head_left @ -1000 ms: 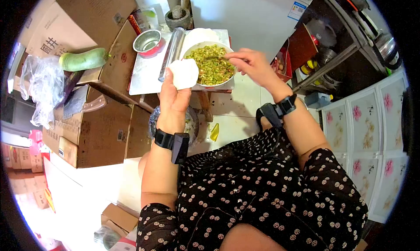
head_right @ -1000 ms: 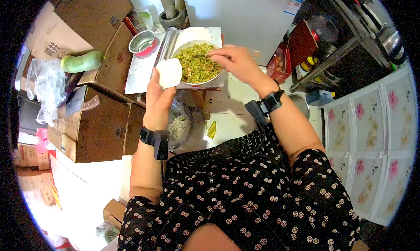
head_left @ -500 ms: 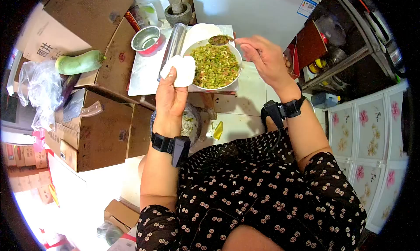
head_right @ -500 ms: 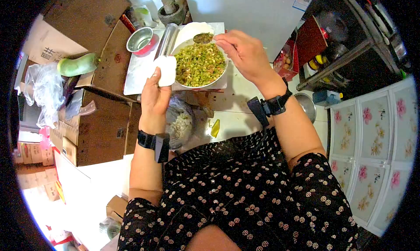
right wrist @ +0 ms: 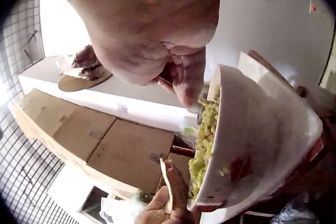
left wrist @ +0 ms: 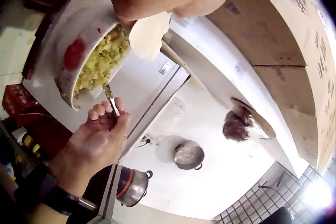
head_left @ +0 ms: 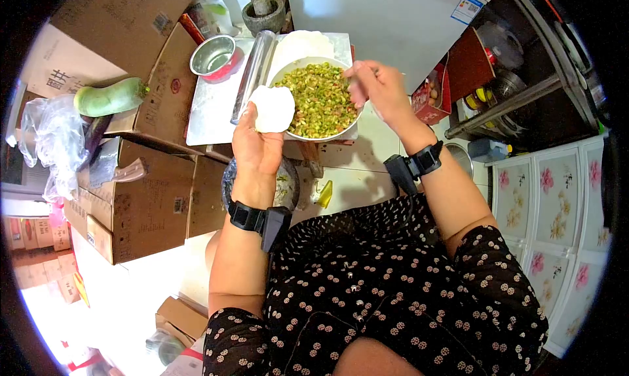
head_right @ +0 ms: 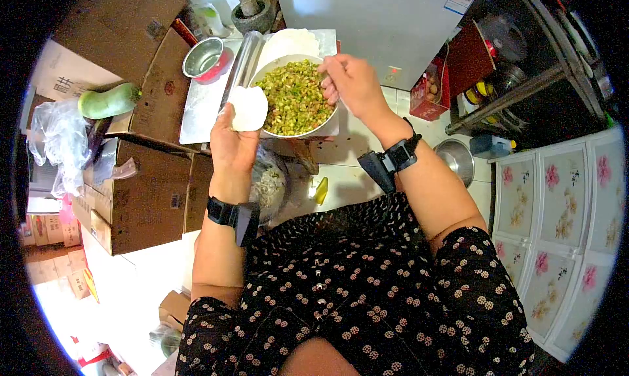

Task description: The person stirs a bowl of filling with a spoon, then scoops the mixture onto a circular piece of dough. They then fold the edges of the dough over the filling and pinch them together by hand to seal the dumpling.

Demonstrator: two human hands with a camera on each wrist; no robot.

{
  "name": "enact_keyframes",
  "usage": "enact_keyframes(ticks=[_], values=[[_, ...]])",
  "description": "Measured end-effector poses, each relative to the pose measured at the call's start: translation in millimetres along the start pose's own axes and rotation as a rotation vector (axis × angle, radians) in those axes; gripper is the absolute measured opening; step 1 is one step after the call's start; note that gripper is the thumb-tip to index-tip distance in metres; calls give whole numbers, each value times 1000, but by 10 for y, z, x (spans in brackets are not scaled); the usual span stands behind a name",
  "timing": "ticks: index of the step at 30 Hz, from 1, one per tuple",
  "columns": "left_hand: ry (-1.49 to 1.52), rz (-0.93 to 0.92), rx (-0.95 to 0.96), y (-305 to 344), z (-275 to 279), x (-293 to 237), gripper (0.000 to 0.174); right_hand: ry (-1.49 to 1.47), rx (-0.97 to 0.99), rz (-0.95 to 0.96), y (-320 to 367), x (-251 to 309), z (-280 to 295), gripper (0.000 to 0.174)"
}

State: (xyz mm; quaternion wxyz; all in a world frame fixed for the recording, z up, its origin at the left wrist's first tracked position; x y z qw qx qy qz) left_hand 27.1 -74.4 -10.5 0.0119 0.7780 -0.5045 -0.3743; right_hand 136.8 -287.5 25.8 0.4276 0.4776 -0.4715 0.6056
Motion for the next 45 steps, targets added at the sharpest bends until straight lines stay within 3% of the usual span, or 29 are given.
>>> enact_keyframes(ticks=[7,14,19,22,25,28,33,39,45], values=[[40,-38,113,-83,-95,-152,43,-240,-102,-147,-29,-58,100,36],[98,46,103,-123,-169,-101,51,-252,-162,-75,-1,48,181,38],[76,165,219,-40,-369,83,63,-292,-183,26,111,317,174,37],[156,262,321,71,-567,197,65,-158,-164,213,215,379,105,30],[186,282,345,64,-614,287,64,201,-23,557,371,448,32,21],[183,258,323,66,-627,285,63,418,10,1113,506,453,-107,22],[143,216,241,11,-586,285,59,593,189,1156,699,409,-212,34],[146,243,221,-27,-548,302,52,544,169,1160,693,406,-190,33],[144,213,178,-34,-479,254,48,287,-42,847,539,533,21,25]])
Point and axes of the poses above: each hand's wrist, its own y-axis away from the middle knuckle, its own z-axis out of the back of the hand, x = y × z, the point moved 4 cm from there along -y, towards the middle knuckle, and after that the axes turned 12 degrees about -x, right-handed, at the moved point
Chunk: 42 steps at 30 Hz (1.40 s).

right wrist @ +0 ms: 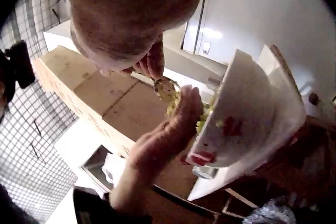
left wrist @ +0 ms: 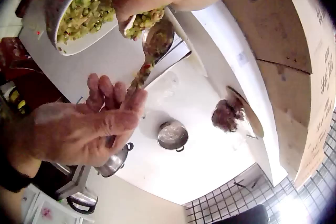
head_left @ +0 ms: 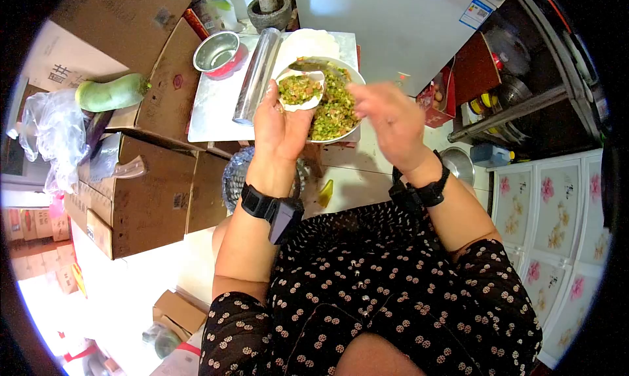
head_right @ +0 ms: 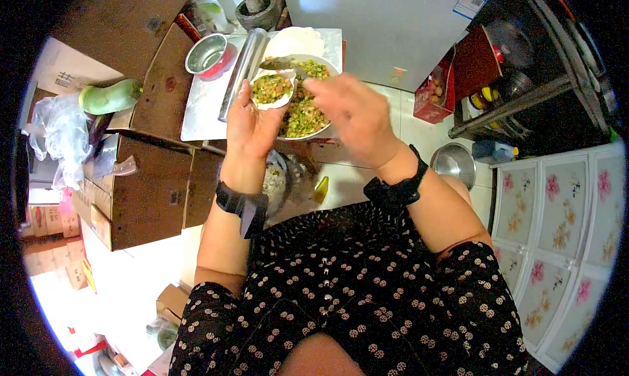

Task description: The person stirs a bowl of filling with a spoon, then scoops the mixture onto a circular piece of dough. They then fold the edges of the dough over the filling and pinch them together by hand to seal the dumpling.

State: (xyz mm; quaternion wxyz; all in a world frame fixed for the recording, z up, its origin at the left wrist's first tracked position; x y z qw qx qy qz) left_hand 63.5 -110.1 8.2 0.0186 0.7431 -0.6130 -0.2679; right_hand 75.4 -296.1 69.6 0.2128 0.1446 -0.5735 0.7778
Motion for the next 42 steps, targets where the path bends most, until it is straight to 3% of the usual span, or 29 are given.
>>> enact_keyframes(ticks=[4,7,11,17,20,24,30,37,42], values=[[45,-7,-14,-75,107,-34,46,-458,-211,-707,-18,-227,69,37],[72,-38,-35,-93,98,-51,50,-647,-266,-864,-8,-425,81,36],[55,-55,-12,-85,67,-10,47,-672,-214,-953,16,-384,-71,36],[40,-51,-31,-91,62,27,43,-661,-139,-915,7,-384,-165,35],[14,-78,-40,-43,-18,-7,44,-632,-229,-796,-89,-364,14,34],[-2,-120,-46,-105,64,-68,43,-323,-272,-703,-229,-352,219,33],[-62,-202,-30,-98,72,-73,43,-293,-116,-629,-160,-175,121,24],[-88,-280,-45,-135,111,-48,42,48,23,-128,-177,51,27,14],[-87,-274,-55,-117,106,-103,42,24,-68,-329,-134,-84,77,12]])
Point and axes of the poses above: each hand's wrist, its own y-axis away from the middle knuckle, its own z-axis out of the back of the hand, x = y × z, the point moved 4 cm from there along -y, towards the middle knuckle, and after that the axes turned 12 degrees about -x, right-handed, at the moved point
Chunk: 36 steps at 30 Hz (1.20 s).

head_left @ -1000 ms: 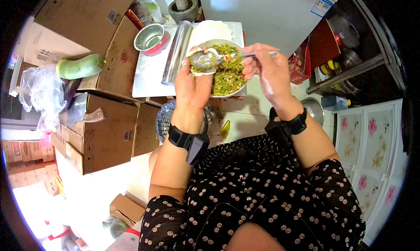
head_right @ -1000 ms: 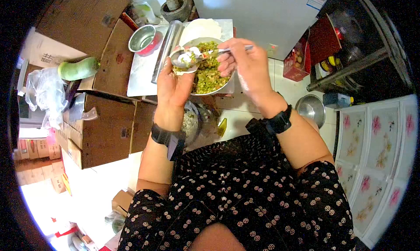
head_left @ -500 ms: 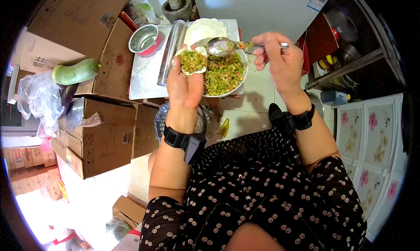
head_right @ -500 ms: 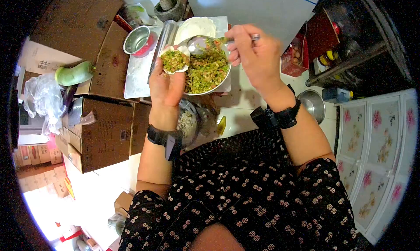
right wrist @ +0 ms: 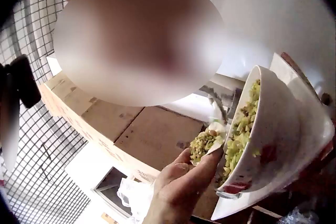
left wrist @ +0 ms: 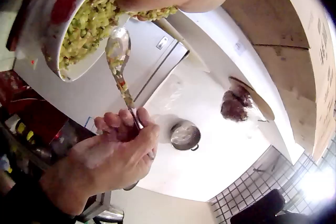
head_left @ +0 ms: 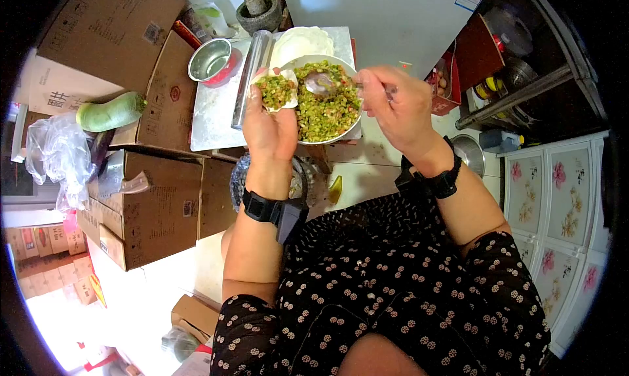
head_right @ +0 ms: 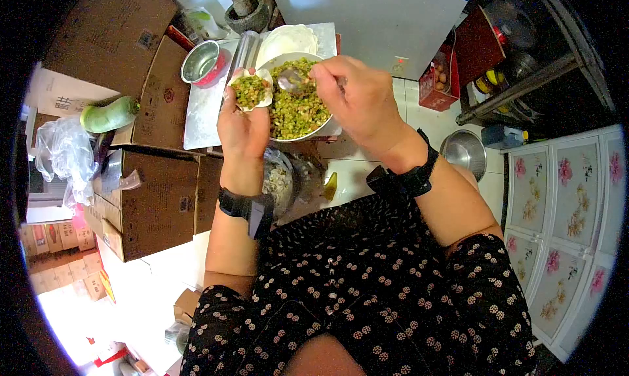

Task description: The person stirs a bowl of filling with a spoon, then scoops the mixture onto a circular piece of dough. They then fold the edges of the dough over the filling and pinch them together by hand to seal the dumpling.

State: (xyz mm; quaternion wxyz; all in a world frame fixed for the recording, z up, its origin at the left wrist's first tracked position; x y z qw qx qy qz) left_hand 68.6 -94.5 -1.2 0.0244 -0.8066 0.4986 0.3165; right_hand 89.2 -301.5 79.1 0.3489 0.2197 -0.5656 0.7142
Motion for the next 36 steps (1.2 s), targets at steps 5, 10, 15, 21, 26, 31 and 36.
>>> enact_keyframes(ticks=[5,10,15,21,26,31,36], values=[[-5,32,11,28,-28,41,43,-110,-37,36,-1,45,-64,13],[-9,26,19,17,10,15,44,124,76,173,-2,32,-96,16],[59,75,25,-30,61,-104,44,-136,115,-451,69,-405,-74,20],[173,226,63,75,-14,-159,42,14,180,-456,-113,-574,186,21],[44,335,94,305,-192,-79,43,248,-23,230,-203,-32,394,22],[78,413,182,392,-211,3,41,125,139,409,-37,208,36,27],[144,546,261,366,-93,26,40,89,206,408,-46,204,-172,31]])
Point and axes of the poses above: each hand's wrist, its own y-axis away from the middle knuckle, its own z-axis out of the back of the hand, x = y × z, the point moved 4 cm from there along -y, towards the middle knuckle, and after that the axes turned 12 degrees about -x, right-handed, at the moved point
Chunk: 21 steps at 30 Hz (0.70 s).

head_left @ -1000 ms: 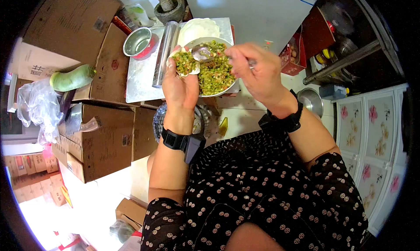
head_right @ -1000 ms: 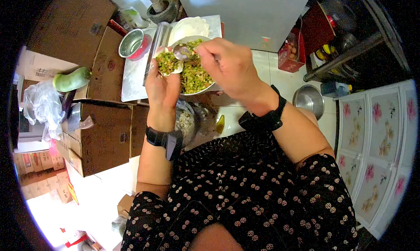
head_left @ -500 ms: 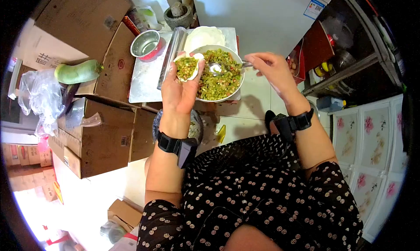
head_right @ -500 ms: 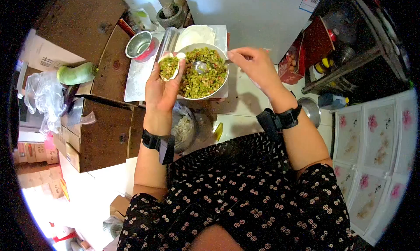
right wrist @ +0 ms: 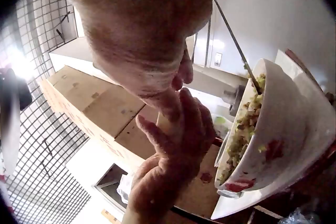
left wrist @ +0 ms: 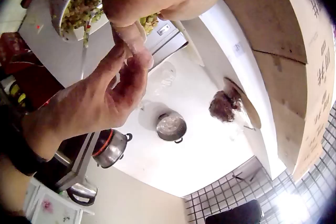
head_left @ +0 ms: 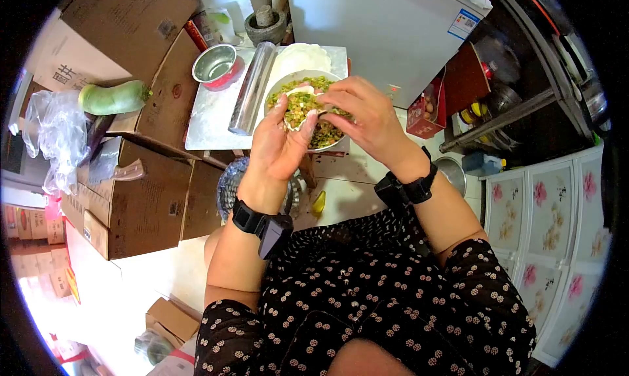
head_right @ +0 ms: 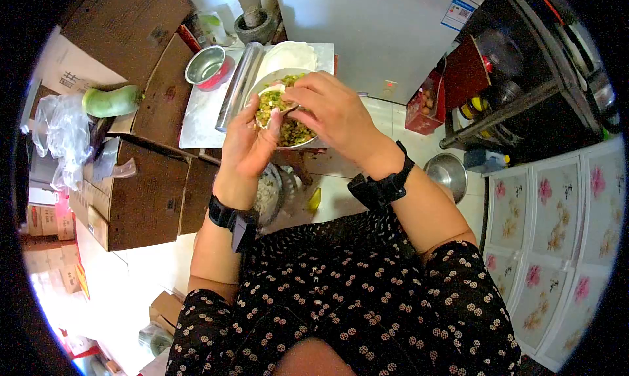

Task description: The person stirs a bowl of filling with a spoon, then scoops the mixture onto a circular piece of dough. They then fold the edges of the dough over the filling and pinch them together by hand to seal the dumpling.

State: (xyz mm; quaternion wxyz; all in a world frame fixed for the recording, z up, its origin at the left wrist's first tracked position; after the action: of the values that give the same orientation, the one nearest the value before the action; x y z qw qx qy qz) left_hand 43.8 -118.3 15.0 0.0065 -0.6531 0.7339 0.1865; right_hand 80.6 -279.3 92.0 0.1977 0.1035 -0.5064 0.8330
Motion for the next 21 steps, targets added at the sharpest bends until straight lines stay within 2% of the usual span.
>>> enact_keyframes(ticks=[7,10,13,19,21], values=[[-105,134,47,36,104,-43,40,-91,84,54,-40,4,-122,23],[-123,95,7,99,24,-59,37,-136,72,65,-51,-13,-188,19],[-408,-61,-208,127,-32,-86,36,-199,69,26,-76,-67,-253,17],[-439,-97,-135,47,20,-170,37,-206,111,43,-81,-131,-370,17],[-368,-103,-170,12,49,-192,36,-210,97,18,-98,-137,-381,19]])
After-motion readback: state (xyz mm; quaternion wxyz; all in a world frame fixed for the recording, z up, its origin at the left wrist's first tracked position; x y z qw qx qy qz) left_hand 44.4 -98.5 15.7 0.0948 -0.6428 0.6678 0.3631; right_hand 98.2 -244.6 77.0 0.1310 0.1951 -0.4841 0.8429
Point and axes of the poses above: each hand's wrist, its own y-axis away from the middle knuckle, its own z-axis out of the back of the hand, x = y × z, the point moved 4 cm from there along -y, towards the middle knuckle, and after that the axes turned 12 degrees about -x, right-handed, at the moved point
